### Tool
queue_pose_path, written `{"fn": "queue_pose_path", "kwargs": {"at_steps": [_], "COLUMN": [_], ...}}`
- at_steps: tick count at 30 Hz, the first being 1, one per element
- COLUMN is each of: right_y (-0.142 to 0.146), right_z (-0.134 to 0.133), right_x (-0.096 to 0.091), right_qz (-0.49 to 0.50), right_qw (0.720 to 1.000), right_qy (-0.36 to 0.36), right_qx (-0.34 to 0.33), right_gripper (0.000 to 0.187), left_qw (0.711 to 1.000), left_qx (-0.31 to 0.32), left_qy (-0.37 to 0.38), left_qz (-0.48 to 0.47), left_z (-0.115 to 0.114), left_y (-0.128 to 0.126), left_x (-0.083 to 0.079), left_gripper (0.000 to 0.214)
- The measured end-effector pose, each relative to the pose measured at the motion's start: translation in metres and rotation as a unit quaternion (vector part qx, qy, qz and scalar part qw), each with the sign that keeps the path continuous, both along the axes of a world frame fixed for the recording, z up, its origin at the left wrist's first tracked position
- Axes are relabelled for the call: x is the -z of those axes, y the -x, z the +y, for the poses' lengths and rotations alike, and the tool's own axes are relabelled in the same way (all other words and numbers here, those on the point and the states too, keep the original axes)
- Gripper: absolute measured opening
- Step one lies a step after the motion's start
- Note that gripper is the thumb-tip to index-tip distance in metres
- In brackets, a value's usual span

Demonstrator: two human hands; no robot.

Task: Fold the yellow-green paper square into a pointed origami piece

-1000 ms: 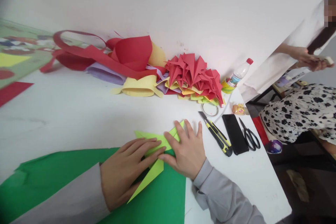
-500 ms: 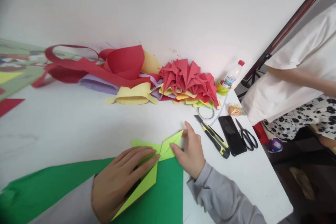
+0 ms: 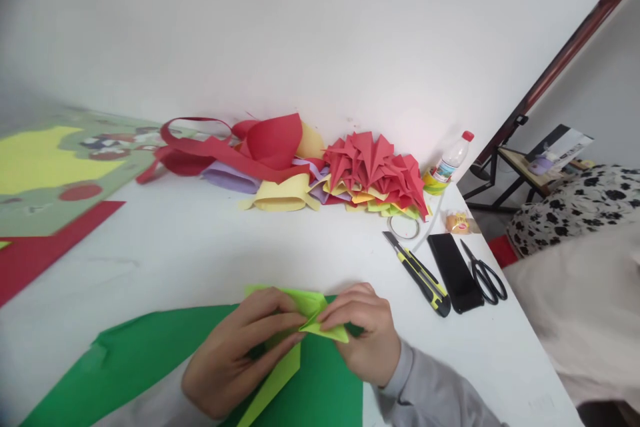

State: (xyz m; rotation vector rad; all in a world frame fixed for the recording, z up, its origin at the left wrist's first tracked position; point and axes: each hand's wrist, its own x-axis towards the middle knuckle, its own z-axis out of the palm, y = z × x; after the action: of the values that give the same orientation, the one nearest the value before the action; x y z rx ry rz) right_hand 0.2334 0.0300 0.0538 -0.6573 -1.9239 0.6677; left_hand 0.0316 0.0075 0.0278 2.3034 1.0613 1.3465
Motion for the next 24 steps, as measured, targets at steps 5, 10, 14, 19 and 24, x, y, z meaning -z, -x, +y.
{"fn": "queue_pose_path", "kwargs": {"at_steps": [5, 10, 14, 19, 24], "right_y": [0.0014, 0.0008, 0.0, 0.0006, 0.0006], "right_z": [-0.0014, -0.002, -0.0016, -0.0026, -0.0028], "right_x": [0.0004, 0.0024, 0.0038, 0.0017, 0.0038], "right_qz": [-0.021, -0.051, -0.053, -0.073, -0.061], "right_qw": [1.0, 0.998, 0.998, 0.996, 0.996], "right_qy": [-0.012, -0.028, -0.026, -0.007, 0.026], "right_qx": [-0.01, -0.019, -0.029, -0.042, -0.065], "right_gripper": [0.016, 0.015, 0.011, 0.008, 0.017], "left_qw": [0.999, 0.999, 0.996, 0.987, 0.969], "left_qx": [0.007, 0.021, 0.049, 0.062, 0.075], "left_qy": [-0.043, -0.039, 0.039, 0.122, 0.191], "left_qz": [0.031, 0.012, -0.059, -0.087, -0.138], "left_z": [0.0009, -0.0011, -0.0034, -0.0026, -0.0008], "left_y": [-0.0004, 0.0, -0.0019, -0.0023, -0.0027], "left_x": [0.0003, 0.0021, 0.0022, -0.0022, 0.0007], "left_gripper": [0.02, 0.019, 0.017, 0.019, 0.022]}}
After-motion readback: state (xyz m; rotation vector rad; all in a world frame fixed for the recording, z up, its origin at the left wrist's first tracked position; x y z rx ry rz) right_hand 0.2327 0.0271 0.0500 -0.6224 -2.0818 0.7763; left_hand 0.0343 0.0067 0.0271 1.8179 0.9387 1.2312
